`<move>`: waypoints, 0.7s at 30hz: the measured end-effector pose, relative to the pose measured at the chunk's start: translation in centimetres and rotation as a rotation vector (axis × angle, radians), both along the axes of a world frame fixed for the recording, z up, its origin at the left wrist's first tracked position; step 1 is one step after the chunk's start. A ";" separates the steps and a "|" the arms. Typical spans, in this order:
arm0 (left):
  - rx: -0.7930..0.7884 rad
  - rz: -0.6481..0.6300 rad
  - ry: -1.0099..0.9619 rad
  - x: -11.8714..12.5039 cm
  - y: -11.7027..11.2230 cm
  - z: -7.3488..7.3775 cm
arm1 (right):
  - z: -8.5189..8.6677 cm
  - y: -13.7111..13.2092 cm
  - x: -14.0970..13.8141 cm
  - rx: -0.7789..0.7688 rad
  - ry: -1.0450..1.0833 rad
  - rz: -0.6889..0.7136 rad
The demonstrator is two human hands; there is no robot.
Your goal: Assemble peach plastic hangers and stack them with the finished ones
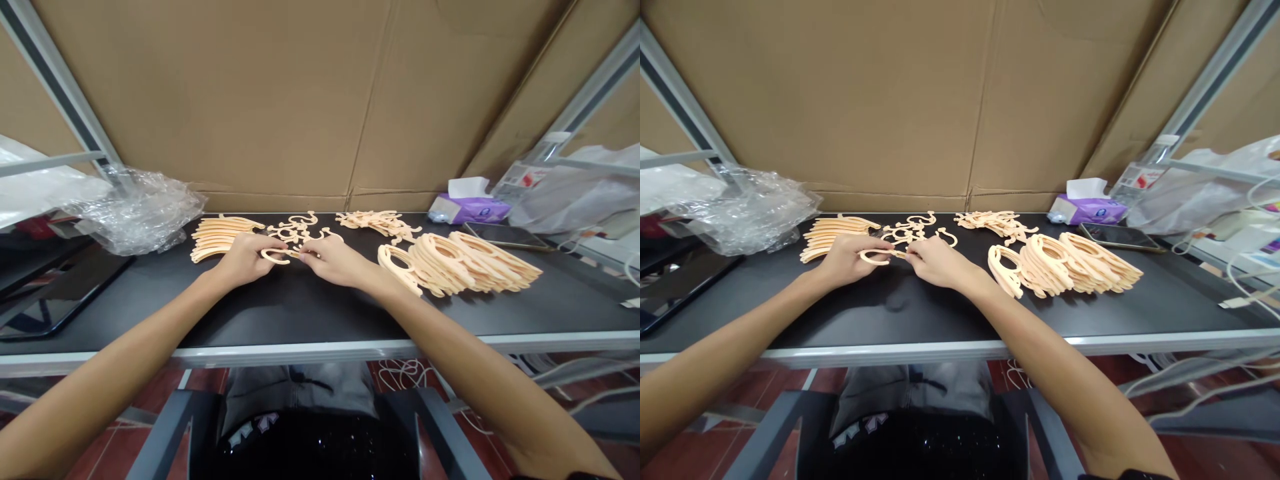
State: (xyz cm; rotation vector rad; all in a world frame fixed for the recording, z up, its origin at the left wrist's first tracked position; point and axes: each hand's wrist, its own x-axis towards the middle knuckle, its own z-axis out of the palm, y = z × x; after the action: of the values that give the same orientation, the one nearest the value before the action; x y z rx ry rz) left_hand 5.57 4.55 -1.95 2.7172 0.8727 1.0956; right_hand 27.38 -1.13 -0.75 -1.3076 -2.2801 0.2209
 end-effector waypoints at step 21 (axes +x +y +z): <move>0.242 -0.179 0.216 -0.4 0.3 -1.0 | 0.1 -0.1 0.3 0.010 -0.305 -0.040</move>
State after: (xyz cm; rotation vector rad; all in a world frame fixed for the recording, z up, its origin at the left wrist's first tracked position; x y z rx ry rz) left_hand 5.18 4.89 -2.96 3.0860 0.5328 0.9405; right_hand 27.64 -1.26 -0.69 -1.4653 -2.4960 -0.0049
